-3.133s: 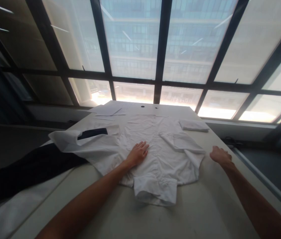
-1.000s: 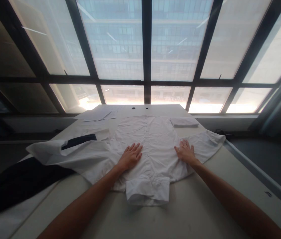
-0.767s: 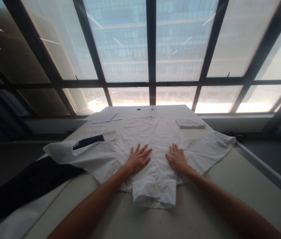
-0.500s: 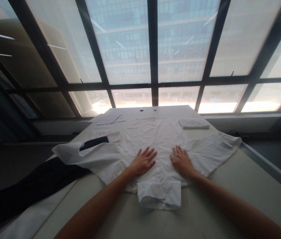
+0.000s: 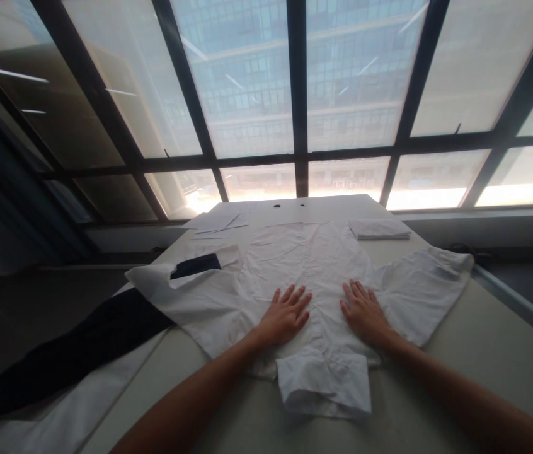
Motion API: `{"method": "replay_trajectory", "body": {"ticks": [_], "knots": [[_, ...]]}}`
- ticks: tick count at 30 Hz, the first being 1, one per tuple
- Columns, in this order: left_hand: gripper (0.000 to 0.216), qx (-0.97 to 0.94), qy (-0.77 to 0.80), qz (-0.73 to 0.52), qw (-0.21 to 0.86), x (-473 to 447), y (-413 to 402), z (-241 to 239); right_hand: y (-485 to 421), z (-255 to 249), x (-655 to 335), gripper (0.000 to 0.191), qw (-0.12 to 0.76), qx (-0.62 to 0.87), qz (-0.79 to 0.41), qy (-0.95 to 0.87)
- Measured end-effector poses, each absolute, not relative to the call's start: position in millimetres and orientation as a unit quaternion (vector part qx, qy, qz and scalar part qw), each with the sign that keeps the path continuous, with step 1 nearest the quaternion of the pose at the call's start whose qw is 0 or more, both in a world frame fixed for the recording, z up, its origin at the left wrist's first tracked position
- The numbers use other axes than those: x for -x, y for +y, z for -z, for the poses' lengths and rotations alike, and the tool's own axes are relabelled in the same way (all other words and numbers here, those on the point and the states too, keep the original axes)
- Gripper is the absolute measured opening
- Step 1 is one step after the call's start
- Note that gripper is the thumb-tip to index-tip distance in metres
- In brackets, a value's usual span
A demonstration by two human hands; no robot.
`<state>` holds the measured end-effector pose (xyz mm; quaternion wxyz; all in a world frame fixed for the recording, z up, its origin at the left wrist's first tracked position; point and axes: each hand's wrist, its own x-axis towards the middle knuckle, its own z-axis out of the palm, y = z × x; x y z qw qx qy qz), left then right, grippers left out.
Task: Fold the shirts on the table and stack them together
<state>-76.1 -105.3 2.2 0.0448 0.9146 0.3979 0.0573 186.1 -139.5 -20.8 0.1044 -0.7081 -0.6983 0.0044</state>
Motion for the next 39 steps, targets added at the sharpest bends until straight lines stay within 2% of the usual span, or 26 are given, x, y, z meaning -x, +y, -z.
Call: {"method": "replay_trajectory", "body": {"ticks": [5, 11, 25, 39], "knots": [[0.051, -0.908, 0.411, -0.072, 0.047, 69, -104, -1, -139, 9, -157, 0.061, 0.103, 0.706, -0.021, -0.7], [0.049, -0.899, 0.425, -0.096, 0.033, 60, -107, 0, -147, 5, -134, 0.058, 0.129, 0.573, -0.072, -0.806], [0.055, -0.896, 0.441, -0.031, 0.044, 82, -101, -6, -120, 22, -207, 0.06, 0.078, 0.708, -0.013, -0.702], [0.07, -0.773, 0.634, 0.007, -0.012, 118, -75, -7, -115, 28, -223, 0.06, 0.092, 0.726, 0.012, -0.682]]}}
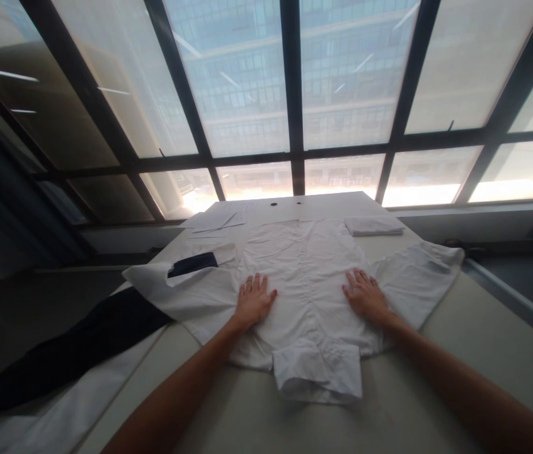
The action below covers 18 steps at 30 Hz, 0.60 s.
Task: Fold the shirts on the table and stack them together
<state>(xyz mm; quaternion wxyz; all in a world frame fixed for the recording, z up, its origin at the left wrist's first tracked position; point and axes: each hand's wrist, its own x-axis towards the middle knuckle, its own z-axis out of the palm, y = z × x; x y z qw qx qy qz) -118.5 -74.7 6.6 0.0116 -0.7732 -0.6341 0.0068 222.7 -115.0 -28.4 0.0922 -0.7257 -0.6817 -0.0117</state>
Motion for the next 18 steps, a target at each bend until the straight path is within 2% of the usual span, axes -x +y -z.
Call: {"method": "replay_trajectory", "body": {"ticks": [3, 8, 11, 18], "knots": [[0.064, 0.804, -0.593, 0.02, 0.031, 110, -81, -8, -115, 24, -217, 0.056, 0.114, 0.723, 0.019, -0.681], [0.057, 0.88, -0.473, 0.036, -0.017, 93, -90, -5, -119, 14, -193, 0.053, 0.164, 0.664, -0.019, -0.729], [0.057, 0.879, -0.475, 0.04, -0.03, 89, -91, -1, -123, 11, -182, 0.055, 0.143, 0.621, -0.052, -0.769], [0.057, 0.858, -0.508, 0.031, -0.076, 104, -66, -3, -126, 11, -183, 0.058, 0.113, 0.648, -0.059, -0.751]]}}
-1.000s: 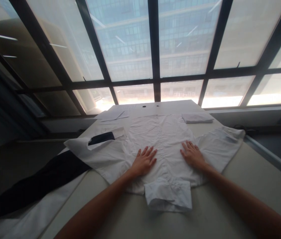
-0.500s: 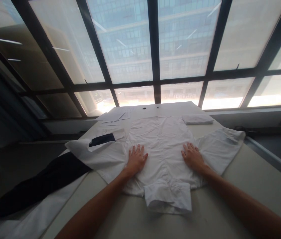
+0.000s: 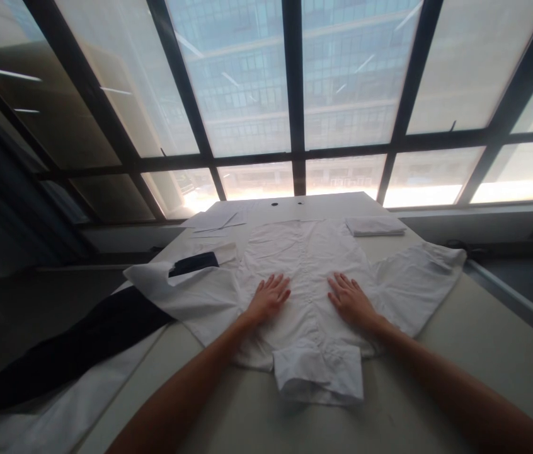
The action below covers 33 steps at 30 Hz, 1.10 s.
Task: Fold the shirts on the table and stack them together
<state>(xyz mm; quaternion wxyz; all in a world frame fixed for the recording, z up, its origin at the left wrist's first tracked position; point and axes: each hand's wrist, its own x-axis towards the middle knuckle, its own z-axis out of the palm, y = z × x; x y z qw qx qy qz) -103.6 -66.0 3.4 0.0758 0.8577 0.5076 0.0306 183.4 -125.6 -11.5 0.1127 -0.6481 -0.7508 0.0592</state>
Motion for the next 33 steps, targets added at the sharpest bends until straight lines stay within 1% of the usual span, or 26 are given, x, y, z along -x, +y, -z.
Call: {"method": "replay_trajectory", "body": {"ticks": [2, 5, 9, 12, 16, 18, 26, 33], "knots": [[0.056, -0.833, 0.55, -0.032, 0.057, 112, -55, -5, -126, 11, -184, 0.058, 0.111, 0.651, -0.061, -0.749], [0.058, -0.793, 0.608, -0.038, -0.011, 122, -47, -4, -126, 11, -184, 0.058, 0.112, 0.653, -0.061, -0.747], [0.058, -0.779, 0.625, -0.034, -0.044, 123, -48, -2, -127, 9, -183, 0.058, 0.119, 0.652, -0.059, -0.746], [0.058, -0.806, 0.589, -0.039, -0.032, 120, -53, -3, -127, 9, -182, 0.058, 0.119, 0.655, -0.057, -0.744], [0.057, -0.89, 0.455, -0.033, 0.017, 113, -64, -7, -127, 10, -182, 0.057, 0.122, 0.655, -0.053, -0.744], [0.058, -0.907, 0.419, -0.015, 0.036, 109, -70, -9, -126, 10, -182, 0.057, 0.125, 0.653, -0.052, -0.745], [0.061, -0.904, 0.426, 0.0, 0.046, 103, -85, -10, -135, 7, -179, 0.06, 0.112, 0.652, -0.059, -0.748], [0.062, -0.894, 0.444, 0.023, 0.062, 112, -119, -14, -162, 11, -174, 0.062, 0.096, 0.642, -0.064, -0.758]]}}
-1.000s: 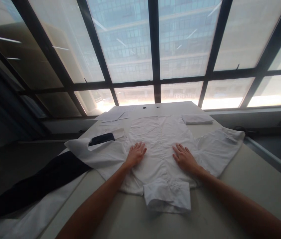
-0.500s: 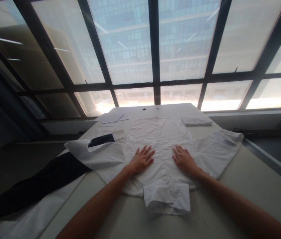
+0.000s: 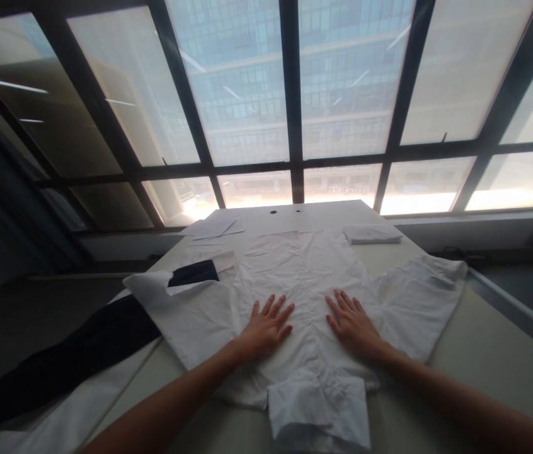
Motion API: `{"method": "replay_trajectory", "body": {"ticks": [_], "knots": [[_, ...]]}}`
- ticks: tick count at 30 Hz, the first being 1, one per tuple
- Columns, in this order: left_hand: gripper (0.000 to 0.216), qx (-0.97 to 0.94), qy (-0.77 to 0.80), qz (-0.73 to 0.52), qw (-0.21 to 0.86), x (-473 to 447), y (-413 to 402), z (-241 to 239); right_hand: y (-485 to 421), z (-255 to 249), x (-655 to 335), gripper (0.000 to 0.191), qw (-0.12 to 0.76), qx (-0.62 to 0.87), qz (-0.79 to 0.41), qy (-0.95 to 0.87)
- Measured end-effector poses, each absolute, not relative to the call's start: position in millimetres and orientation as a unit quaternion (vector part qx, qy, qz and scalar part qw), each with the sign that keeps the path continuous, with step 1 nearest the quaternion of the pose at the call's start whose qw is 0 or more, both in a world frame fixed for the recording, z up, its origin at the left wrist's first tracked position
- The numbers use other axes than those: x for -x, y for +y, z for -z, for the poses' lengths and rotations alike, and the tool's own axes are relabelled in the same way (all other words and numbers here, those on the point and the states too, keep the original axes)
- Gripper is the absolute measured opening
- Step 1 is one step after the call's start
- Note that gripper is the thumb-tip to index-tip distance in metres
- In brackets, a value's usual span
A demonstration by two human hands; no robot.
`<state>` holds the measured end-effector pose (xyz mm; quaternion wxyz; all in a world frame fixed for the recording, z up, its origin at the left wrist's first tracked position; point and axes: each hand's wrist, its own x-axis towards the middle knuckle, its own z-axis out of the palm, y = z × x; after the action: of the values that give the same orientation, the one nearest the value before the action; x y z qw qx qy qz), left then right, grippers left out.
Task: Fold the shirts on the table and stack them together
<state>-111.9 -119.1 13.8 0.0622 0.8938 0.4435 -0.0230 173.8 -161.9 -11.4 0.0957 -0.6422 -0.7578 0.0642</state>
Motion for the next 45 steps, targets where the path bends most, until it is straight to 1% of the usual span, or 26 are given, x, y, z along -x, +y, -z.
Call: {"method": "replay_trajectory", "body": {"ticks": [3, 6, 9, 12, 16, 23, 26, 30, 34, 37, 40, 45], "knots": [[0.066, -0.892, 0.441, 0.06, 0.081, 109, -119, -21, -167, 10, -172, 0.061, 0.099, 0.641, -0.065, -0.758], [0.073, -0.892, 0.434, 0.082, 0.101, 87, -107, -24, -167, 8, -172, 0.06, 0.1, 0.646, -0.066, -0.754], [0.078, -0.891, 0.441, 0.047, 0.1, 57, -90, -17, -167, 8, -171, 0.059, 0.101, 0.646, -0.063, -0.754], [0.076, -0.878, 0.473, -0.005, 0.071, 41, -70, -6, -166, 10, -172, 0.06, 0.099, 0.645, -0.058, -0.755], [0.069, -0.857, 0.512, -0.032, 0.04, 66, -43, 0, -165, 13, -174, 0.06, 0.095, 0.648, -0.058, -0.754], [0.066, -0.79, 0.613, -0.003, -0.015, 131, -10, -2, -164, 15, -174, 0.059, 0.105, 0.647, -0.059, -0.753], [0.068, -0.779, 0.627, 0.004, -0.008, 132, -4, -3, -164, 15, -173, 0.059, 0.106, 0.648, -0.058, -0.752], [0.074, -0.754, 0.656, 0.014, 0.023, 109, 1, -7, -165, 14, -173, 0.059, 0.103, 0.651, -0.06, -0.75], [0.074, -0.803, 0.594, 0.002, 0.04, 69, 0, -3, -165, 13, -173, 0.059, 0.1, 0.652, -0.061, -0.749], [0.073, -0.822, 0.568, -0.021, 0.034, 45, -4, 5, -165, 12, -173, 0.06, 0.098, 0.65, -0.061, -0.751], [0.069, -0.829, 0.557, -0.055, 0.013, 37, -7, 11, -165, 12, -174, 0.06, 0.092, 0.652, -0.064, -0.75], [0.066, -0.835, 0.544, -0.075, 0.021, 39, -9, 12, -167, 9, -173, 0.06, 0.066, 0.66, -0.074, -0.745]]}}
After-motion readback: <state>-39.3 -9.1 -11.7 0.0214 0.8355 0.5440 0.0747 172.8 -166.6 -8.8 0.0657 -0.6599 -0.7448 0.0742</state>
